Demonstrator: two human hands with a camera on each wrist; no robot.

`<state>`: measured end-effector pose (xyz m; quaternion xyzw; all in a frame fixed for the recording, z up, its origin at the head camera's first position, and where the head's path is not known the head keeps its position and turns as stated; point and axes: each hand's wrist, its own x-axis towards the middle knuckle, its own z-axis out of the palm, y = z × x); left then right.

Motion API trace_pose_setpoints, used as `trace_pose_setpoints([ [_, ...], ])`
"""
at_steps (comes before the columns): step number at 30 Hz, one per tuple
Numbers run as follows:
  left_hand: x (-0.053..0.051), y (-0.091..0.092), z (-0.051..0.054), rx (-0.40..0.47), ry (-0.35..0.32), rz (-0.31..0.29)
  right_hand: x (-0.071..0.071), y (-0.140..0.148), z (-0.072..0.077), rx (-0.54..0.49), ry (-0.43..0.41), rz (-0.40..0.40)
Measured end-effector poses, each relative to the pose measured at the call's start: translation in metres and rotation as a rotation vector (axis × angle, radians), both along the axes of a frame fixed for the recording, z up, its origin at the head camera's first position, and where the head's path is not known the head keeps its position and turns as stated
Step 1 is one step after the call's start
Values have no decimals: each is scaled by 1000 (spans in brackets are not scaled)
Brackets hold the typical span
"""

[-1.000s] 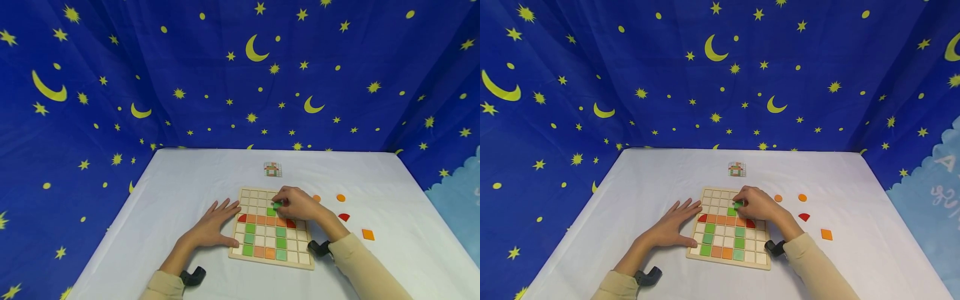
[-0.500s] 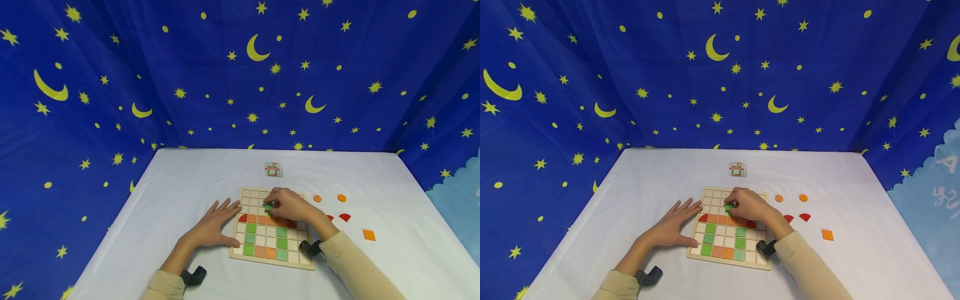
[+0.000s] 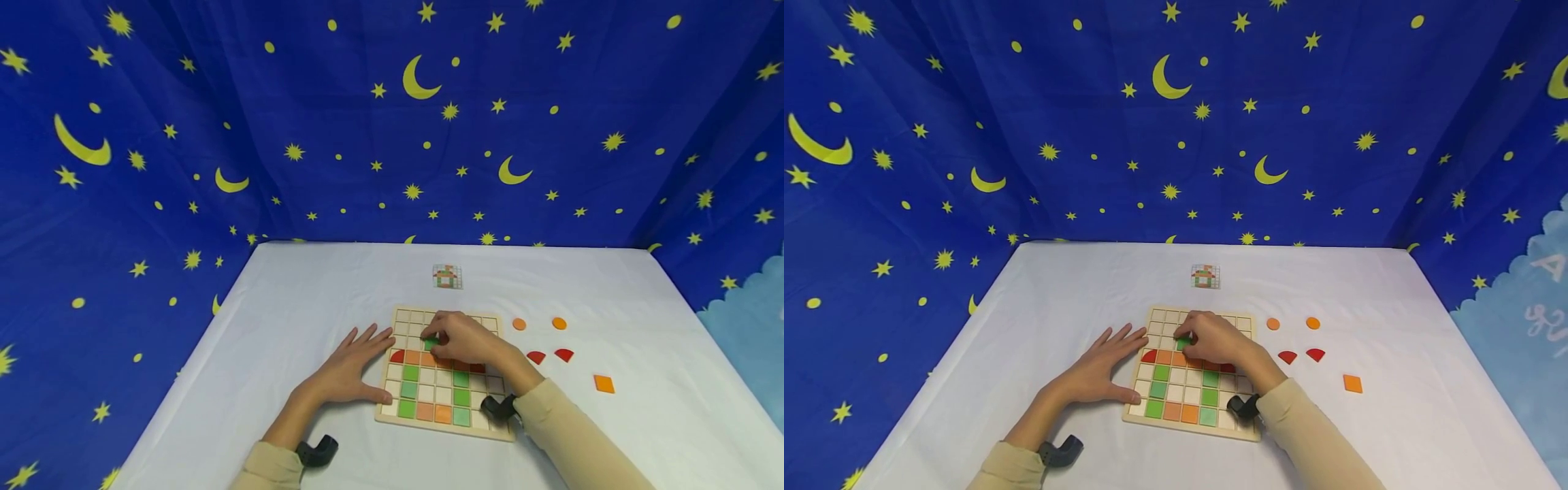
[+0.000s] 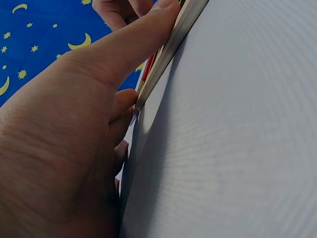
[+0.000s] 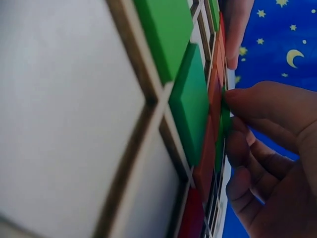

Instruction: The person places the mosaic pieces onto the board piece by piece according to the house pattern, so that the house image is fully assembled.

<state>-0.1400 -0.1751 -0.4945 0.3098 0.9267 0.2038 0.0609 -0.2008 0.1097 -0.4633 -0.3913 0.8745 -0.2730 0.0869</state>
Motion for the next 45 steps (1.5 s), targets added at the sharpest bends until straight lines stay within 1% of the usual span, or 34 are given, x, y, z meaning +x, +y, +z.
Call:
trace_pose_setpoints([
  [5, 0, 0, 0, -4, -3, 0, 1, 0, -1, 8, -7, -10],
  [11, -1, 0, 0, 14, 1, 0, 2, 6, 2, -47, -5, -21],
  [21, 1, -1, 0, 8, -5, 7, 7, 24, 2, -105, -88, -44],
  [25, 0, -1, 0, 4, -6, 7, 7, 23, 1, -115, -107, -28],
  [31, 1, 0, 1, 26, -8, -9, 7, 19, 1, -93, -76, -20],
  [35, 1, 1, 3, 24, -9, -8, 7, 22, 1, -97, -72, -34],
  [41, 1, 1, 4, 16, -11, 2, 8, 33, 4, -112, -109, -86],
  [45, 2, 0, 3, 17, -10, 0, 10, 44, 3, -125, -95, -96],
])
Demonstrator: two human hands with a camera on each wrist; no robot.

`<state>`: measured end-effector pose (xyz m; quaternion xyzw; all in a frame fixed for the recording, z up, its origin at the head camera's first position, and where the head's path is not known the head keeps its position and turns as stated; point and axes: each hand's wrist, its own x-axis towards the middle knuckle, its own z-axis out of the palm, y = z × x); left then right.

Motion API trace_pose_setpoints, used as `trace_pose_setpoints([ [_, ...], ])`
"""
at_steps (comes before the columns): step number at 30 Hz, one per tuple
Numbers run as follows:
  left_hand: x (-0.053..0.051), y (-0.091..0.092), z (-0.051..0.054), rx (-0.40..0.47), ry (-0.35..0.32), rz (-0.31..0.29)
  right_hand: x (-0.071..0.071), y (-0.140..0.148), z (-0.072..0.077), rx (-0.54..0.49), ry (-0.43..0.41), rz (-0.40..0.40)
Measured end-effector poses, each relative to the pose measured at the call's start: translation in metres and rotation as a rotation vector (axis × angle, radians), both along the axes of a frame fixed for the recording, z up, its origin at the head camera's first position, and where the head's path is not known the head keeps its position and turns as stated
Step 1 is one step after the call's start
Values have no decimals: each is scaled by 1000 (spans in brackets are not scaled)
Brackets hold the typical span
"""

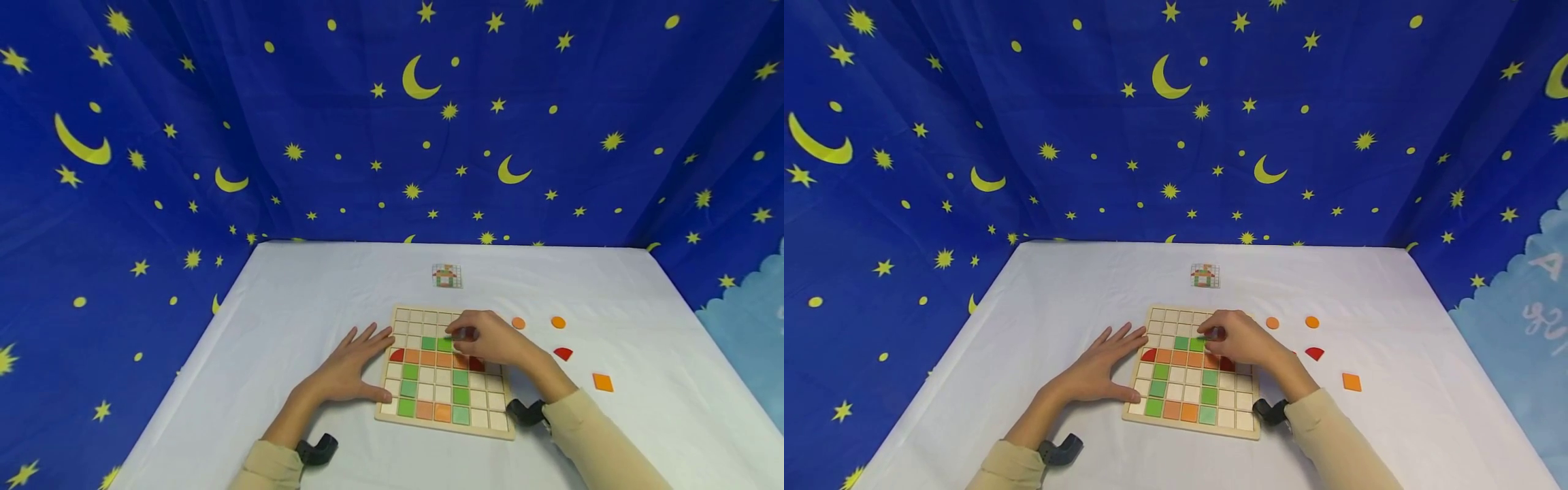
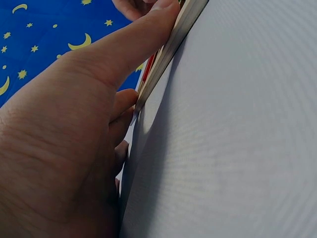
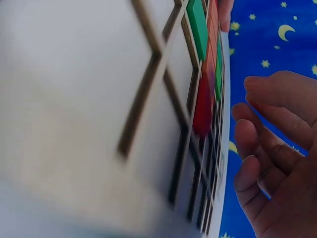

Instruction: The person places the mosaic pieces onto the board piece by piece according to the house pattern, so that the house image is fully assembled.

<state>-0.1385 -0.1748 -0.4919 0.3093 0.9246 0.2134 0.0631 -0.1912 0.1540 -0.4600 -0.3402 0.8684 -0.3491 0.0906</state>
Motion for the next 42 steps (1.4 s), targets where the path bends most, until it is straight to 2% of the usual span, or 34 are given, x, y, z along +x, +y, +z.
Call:
trace_pose_setpoints([
  [7, -1, -1, -3, 3, 7, -5, 7, 25, -2, -7, 7, -58],
  [16, -1, -1, -1, 7, 10, -7, 17, 59, -8, 52, 43, -126],
  [24, -2, -2, -3, -3, -2, 3, 27, 85, -11, 42, 46, -223],
  [31, -2, -1, -4, 1, 4, 0, 37, 107, -13, 24, 76, -271],
  [38, -2, 0, -4, -15, -3, 7, 45, 129, -15, 69, 76, -370],
  [42, -2, 0, -4, -19, -7, 12, 48, 134, -16, 74, 68, -379],
])
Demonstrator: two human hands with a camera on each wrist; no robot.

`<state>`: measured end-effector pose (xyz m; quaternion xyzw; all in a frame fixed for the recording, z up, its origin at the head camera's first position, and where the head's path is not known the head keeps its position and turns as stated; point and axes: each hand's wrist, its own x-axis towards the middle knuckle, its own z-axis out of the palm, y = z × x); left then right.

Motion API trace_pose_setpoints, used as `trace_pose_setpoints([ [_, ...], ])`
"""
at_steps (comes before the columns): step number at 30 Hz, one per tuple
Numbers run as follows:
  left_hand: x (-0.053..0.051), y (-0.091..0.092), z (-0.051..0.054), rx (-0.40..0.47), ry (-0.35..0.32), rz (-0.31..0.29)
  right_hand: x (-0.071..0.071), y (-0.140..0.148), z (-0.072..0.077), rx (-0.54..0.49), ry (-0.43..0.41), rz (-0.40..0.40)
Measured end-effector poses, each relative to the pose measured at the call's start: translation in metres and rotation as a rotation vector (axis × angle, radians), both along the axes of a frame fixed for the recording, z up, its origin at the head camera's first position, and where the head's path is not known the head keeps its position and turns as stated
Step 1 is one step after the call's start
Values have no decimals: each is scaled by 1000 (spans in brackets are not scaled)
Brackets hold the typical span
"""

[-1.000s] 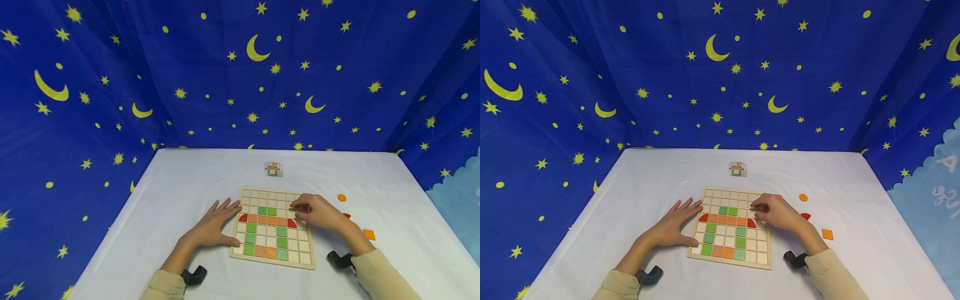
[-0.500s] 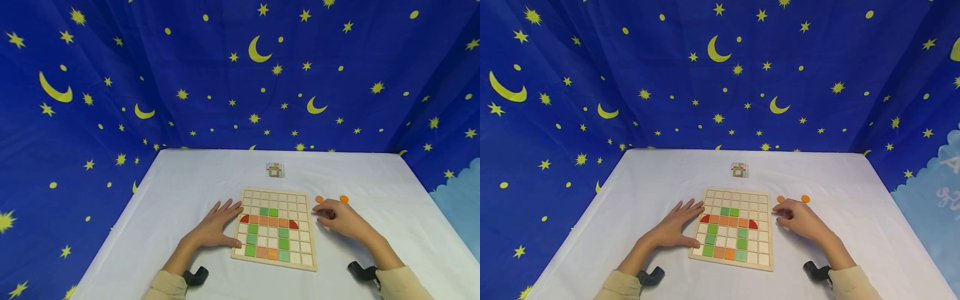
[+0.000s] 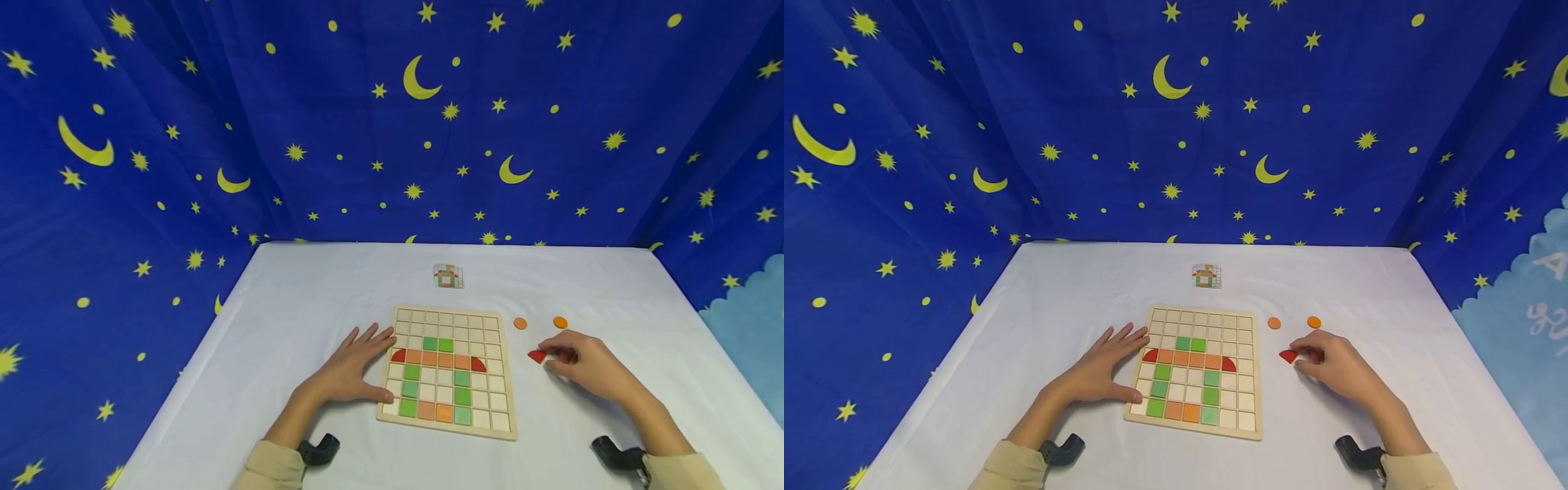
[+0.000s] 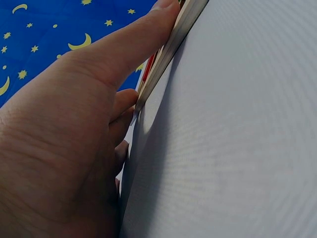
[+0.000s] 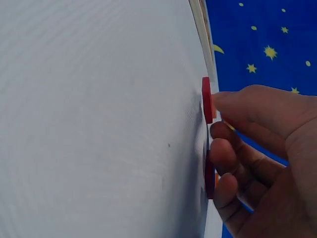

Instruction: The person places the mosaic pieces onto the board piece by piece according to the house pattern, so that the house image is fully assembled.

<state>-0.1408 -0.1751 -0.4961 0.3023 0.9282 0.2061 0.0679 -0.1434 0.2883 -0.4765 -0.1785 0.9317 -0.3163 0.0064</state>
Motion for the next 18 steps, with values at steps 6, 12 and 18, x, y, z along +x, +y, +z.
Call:
trace_pose_setpoints([
  [6, 1, 0, 1, 14, 0, -2, -1, -3, -2, 31, 18, 5],
  [12, 1, 0, 2, 21, 6, -13, -3, -9, -2, 66, 21, 7],
  [18, 1, 0, 3, 16, 16, -13, -8, -15, -2, 84, 3, 19],
])
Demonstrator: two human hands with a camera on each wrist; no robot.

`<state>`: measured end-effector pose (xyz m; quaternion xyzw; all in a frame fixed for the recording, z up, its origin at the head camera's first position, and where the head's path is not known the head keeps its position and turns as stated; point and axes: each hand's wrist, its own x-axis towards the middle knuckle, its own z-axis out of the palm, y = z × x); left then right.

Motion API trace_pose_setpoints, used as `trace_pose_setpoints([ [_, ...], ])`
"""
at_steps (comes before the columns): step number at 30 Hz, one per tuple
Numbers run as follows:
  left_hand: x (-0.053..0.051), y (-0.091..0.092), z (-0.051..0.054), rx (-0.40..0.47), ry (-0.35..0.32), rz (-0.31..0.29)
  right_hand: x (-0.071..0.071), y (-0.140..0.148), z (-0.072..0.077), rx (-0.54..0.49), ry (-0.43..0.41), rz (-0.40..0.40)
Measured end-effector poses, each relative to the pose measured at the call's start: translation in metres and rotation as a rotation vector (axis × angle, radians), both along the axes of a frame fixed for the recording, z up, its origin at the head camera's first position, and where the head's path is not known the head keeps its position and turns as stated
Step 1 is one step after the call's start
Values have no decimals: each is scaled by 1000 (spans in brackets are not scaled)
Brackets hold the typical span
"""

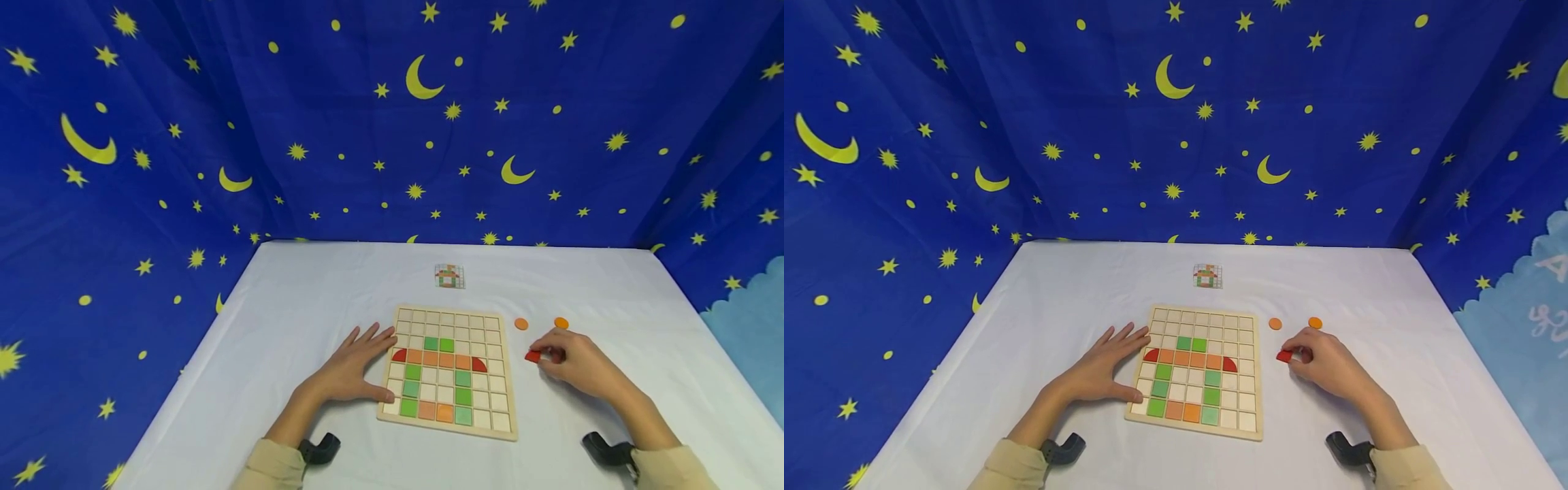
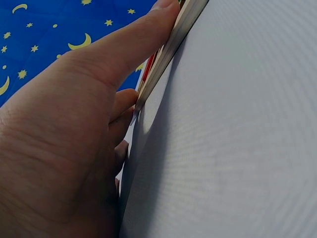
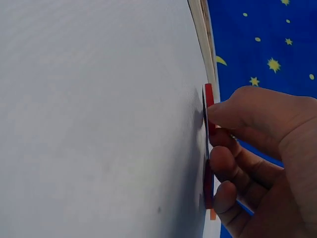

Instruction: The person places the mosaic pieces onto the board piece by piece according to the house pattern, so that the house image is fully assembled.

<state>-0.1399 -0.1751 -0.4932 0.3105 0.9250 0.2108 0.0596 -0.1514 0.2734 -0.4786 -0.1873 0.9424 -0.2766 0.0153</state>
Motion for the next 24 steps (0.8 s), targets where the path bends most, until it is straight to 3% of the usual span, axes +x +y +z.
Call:
trace_pose_setpoints([
  [11, 1, 0, 0, 6, -7, -3, -9, -17, 5, -82, 20, 83],
  [19, 0, 0, 0, 11, -2, -2, -14, -37, 10, -85, -26, 92],
  [24, 1, 0, 1, 13, -11, 4, -20, -50, 11, -83, 2, 146],
])
